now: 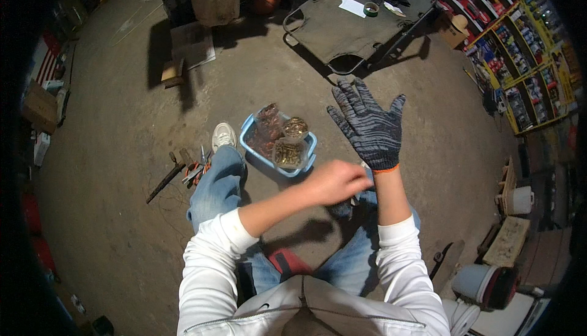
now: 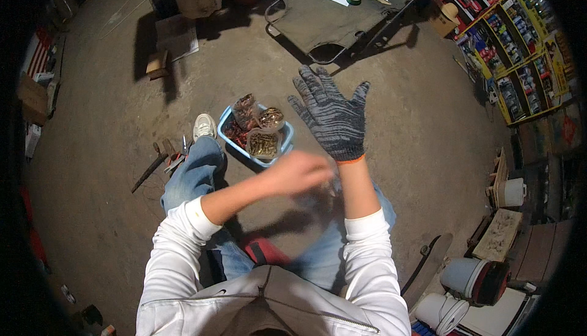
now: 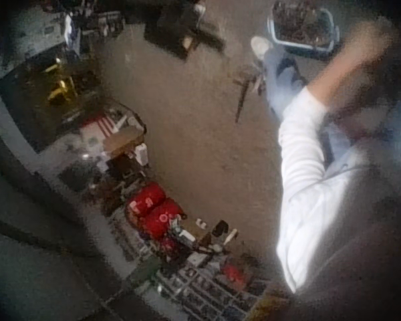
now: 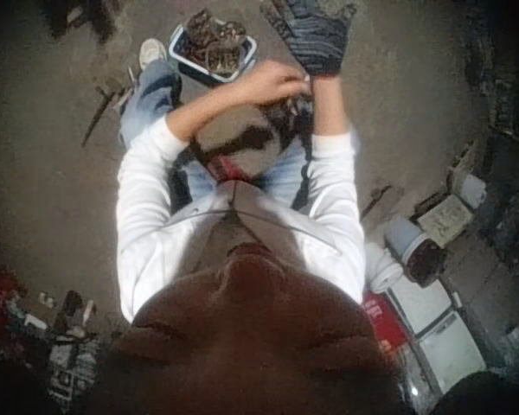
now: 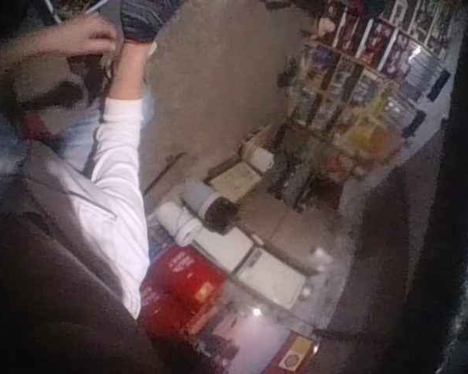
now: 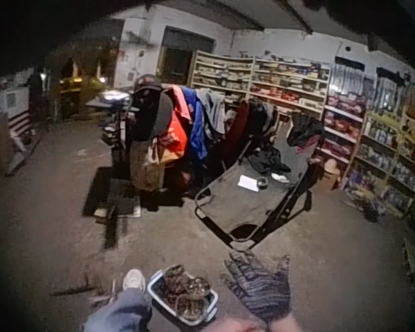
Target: The person puts on gloves and uses pliers to manipulate a small metal part with a spring. They repeatedly squeeze and adjust the part while seated on the floor in a workshop.
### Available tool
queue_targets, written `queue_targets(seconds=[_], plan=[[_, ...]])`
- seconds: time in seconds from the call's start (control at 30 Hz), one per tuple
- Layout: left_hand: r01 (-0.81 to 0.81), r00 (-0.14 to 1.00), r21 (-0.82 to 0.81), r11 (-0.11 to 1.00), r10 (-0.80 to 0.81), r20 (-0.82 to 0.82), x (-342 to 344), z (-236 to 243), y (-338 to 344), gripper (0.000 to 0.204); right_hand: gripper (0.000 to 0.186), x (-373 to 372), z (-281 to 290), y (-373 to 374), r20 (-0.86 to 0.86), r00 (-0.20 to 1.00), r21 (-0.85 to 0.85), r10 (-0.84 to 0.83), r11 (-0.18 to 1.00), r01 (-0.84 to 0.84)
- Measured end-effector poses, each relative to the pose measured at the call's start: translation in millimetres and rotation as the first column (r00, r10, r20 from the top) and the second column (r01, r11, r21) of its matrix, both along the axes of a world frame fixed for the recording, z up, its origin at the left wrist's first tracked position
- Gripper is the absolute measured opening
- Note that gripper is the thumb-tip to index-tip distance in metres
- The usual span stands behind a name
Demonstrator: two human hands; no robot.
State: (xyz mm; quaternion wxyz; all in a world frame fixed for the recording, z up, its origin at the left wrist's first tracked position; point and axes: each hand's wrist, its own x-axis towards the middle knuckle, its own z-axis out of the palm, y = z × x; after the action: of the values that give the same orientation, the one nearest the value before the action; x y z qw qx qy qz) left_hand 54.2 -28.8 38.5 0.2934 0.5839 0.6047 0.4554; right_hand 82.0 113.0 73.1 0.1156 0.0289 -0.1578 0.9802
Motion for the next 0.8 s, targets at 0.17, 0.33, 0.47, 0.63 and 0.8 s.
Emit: queue_targets(seconds=[0.17, 0.33, 0.47, 0.63, 0.8], plan=[[-0.243, 0.806, -0.256, 0.936, 0.342, 0.483, -52, -9, 5, 0.022, 0.097, 5, 30, -7, 0.058, 0.995, 0.055, -0.077, 0.996, 0.074], [-0.420, 0.357, -0.195, 0.886, 0.359, 0.862, -73, 3, 2, 0.021, 0.090, 10, 27, -7, 0.071, 0.989, 0.112, -0.130, 0.986, 0.122], [-0.387, 0.490, -0.174, 0.906, 0.362, 0.793, -73, 10, 3, 0.025, 0.079, 13, 25, -8, 0.048, 0.992, 0.201, -0.113, 0.974, 0.101], [-0.404, 0.417, -0.220, 0.888, 0.393, 0.820, -75, 5, 2, 0.019, 0.066, 3, 14, -14, -0.086, 0.829, 0.994, -0.552, -0.104, 0.033], [-0.440, 0.367, -0.196, 0.876, 0.375, 0.851, -80, 6, 2, 0.027, 0.045, 4, 0, -23, -0.513, 0.791, 0.415, -0.332, -0.903, -0.111]])
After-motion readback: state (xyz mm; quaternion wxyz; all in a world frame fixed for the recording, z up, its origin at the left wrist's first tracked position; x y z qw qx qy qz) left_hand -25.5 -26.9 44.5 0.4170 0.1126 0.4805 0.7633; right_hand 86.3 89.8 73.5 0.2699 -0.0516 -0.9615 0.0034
